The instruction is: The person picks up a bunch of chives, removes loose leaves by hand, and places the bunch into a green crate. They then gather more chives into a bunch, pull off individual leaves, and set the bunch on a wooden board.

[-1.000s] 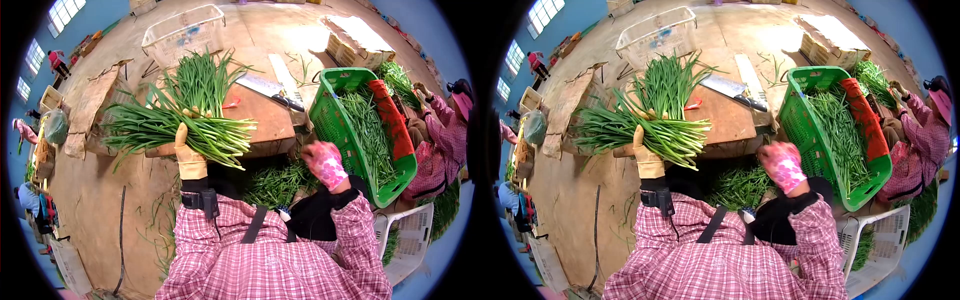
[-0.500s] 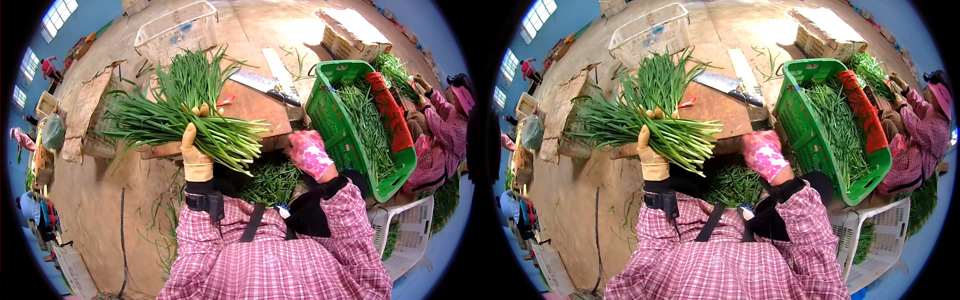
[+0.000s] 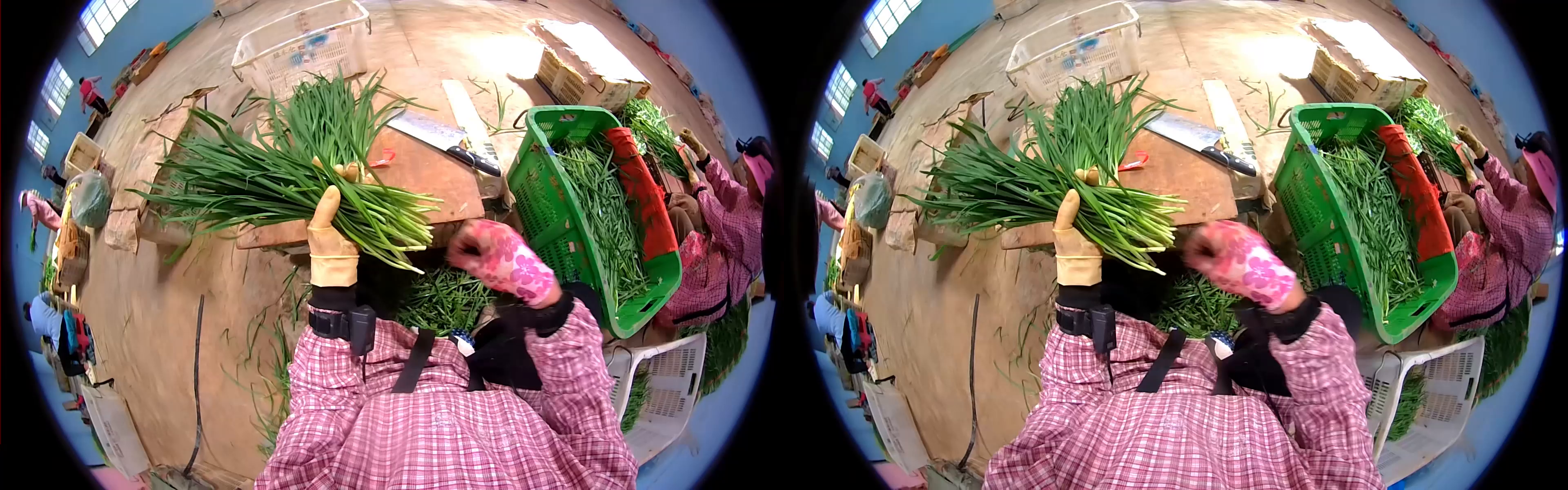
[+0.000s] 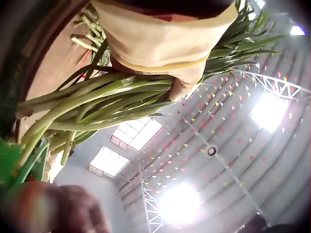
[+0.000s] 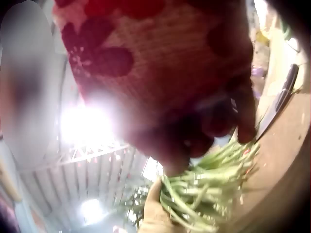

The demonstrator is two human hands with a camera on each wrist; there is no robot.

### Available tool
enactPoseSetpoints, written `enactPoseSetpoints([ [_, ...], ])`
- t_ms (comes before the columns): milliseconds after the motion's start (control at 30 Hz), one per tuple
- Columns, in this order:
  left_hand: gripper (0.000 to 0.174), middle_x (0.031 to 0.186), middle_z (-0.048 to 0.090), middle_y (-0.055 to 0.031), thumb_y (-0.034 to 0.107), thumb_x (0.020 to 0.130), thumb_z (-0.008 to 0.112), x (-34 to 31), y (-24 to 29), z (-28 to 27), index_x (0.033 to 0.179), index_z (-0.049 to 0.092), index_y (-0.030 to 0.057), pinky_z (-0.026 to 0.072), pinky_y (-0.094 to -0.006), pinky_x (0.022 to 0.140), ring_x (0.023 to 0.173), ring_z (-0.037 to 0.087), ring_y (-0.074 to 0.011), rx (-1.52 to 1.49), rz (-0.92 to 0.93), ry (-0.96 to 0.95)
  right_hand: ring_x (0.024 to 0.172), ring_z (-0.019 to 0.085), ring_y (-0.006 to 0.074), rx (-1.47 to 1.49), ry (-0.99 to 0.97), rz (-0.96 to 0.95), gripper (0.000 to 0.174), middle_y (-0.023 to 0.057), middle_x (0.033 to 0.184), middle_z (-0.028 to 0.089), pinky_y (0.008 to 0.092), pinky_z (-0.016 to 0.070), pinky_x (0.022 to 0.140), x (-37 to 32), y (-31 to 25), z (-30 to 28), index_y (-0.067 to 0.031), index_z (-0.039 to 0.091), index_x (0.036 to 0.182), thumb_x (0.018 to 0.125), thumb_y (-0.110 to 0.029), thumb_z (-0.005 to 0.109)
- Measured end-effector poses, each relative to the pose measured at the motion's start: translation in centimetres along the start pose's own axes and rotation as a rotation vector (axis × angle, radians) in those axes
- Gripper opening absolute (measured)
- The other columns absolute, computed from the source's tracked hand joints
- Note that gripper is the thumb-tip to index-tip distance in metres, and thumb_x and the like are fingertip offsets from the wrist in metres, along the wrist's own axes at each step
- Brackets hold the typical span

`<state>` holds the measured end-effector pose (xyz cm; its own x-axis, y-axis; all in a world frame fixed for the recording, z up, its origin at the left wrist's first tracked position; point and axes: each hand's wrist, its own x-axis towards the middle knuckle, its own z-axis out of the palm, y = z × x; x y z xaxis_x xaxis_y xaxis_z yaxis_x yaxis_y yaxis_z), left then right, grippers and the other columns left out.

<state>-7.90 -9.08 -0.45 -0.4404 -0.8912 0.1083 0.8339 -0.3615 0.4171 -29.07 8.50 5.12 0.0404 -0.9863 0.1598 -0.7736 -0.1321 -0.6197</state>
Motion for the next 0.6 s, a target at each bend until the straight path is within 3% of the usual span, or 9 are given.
enactPoseSetpoints([
  [33, 0.032, 0.129, 0.064, -0.008, 0.018, 0.097, 0.061, 0.1, 0.2, -0.4, 0.127, 0.061, 0.0091, 0.0475, -0.0494, 0.106, 0.118, 0.06, -0.0314, -0.044, -0.005, 0.003, 0.084, 0.066, 0.0288, -0.227, -0.171, 0.082, 0.006, 0.0076, 0.084, 0.068, 0.0413, 0.0492, 0.078, -0.7, 1.6, -0.6, -0.0103, 0.068, 0.081, 0.081, -0.01, 0.074],
  [133, 0.032, 0.127, 0.064, -0.0076, 0.015, 0.096, 0.061, 0.0, 0.1, 0.7, 0.128, 0.06, 0.0092, 0.0466, -0.049, 0.107, 0.118, 0.059, -0.0313, -0.089, -0.03, -0.037, 0.085, 0.066, 0.0291, -0.294, 0.261, 0.013, 0.008, 0.0072, 0.083, 0.068, 0.0415, 0.0484, 0.081, -0.2, 0.8, 1.7, -0.0111, 0.072, 0.087, 0.082, -0.015, 0.076],
  [167, 0.033, 0.127, 0.064, -0.0077, 0.014, 0.096, 0.061, -0.1, -0.3, 0.9, 0.128, 0.06, 0.0091, 0.0463, -0.0489, 0.107, 0.118, 0.059, -0.0312, -0.131, -0.052, -0.058, 0.086, 0.065, 0.0295, -0.164, 0.409, -0.038, 0.012, 0.0074, 0.084, 0.068, 0.0424, 0.0476, 0.082, 0.8, -0.6, 2.8, -0.012, 0.074, 0.088, 0.08, -0.02, 0.077],
  [233, 0.035, 0.125, 0.064, -0.0086, 0.01, 0.095, 0.063, -0.1, -1.2, 1.4, 0.129, 0.059, 0.009, 0.0455, -0.0486, 0.109, 0.12, 0.059, -0.032, 0.005, 0.012, 0.007, 0.085, 0.065, 0.0302, -0.258, 0.485, -0.023, 0.015, 0.0084, 0.085, 0.068, 0.0439, 0.0471, 0.081, 2.8, -3.1, 3.4, -0.0123, 0.075, 0.088, 0.079, -0.023, 0.079],
  [300, 0.036, 0.125, 0.063, -0.0086, 0.01, 0.095, 0.063, -0.2, -1.7, 1.9, 0.131, 0.058, 0.009, 0.0457, -0.0481, 0.109, 0.12, 0.058, -0.0313, 0.044, 0.024, -0.012, 0.088, 0.065, 0.0319, -0.293, 0.392, 0.027, 0.014, 0.0116, 0.082, 0.069, 0.0438, 0.0471, 0.081, 4.1, -4.0, 3.5, -0.0103, 0.075, 0.084, 0.079, -0.024, 0.077],
  [333, 0.037, 0.124, 0.063, -0.0086, 0.009, 0.094, 0.063, -0.3, -1.7, 2.1, 0.131, 0.057, 0.0094, 0.0458, -0.048, 0.109, 0.12, 0.058, -0.0305, 0.044, 0.038, -0.018, 0.083, 0.066, 0.0328, -0.142, 0.34, 0.064, 0.014, 0.0123, 0.078, 0.07, 0.0439, 0.0473, 0.081, 4.4, -3.5, 3.8, -0.0098, 0.076, 0.083, 0.077, -0.023, 0.078],
  [433, 0.039, 0.124, 0.062, -0.0075, 0.009, 0.094, 0.062, -0.6, -1.7, 2.1, 0.133, 0.056, 0.012, 0.0461, -0.0477, 0.109, 0.121, 0.058, -0.0282, 0.049, 0.049, -0.039, 0.079, 0.067, 0.0333, -0.051, 0.309, 0.022, 0.012, 0.0125, 0.074, 0.069, 0.0448, 0.0486, 0.077, 4.3, -1.8, 4.4, -0.0091, 0.076, 0.082, 0.077, -0.02, 0.076],
  [533, 0.043, 0.123, 0.063, -0.0041, 0.01, 0.095, 0.062, -0.9, -1.2, 2.6, 0.137, 0.054, 0.0177, 0.0464, -0.0485, 0.109, 0.12, 0.058, -0.0256, 0.019, 0.019, -0.103, 0.074, 0.067, 0.0326, -0.128, 0.332, -0.077, 0.006, 0.0113, 0.07, 0.066, 0.0447, 0.0499, 0.069, 3.4, -1.1, 3.8, -0.0125, 0.069, 0.071, 0.073, -0.017, 0.073],
  [600, 0.043, 0.12, 0.066, -0.004, 0.014, 0.095, 0.064, -0.2, 0.0, 2.4, 0.137, 0.055, 0.0149, 0.0485, -0.05, 0.106, 0.118, 0.061, -0.0273, 0.042, 0.124, -0.023, 0.074, 0.066, 0.0308, -0.268, 0.299, -0.032, 0.009, 0.01, 0.071, 0.065, 0.0432, 0.0503, 0.07, 1.6, 0.0, 3.0, -0.0107, 0.066, 0.073, 0.072, -0.014, 0.074],
])
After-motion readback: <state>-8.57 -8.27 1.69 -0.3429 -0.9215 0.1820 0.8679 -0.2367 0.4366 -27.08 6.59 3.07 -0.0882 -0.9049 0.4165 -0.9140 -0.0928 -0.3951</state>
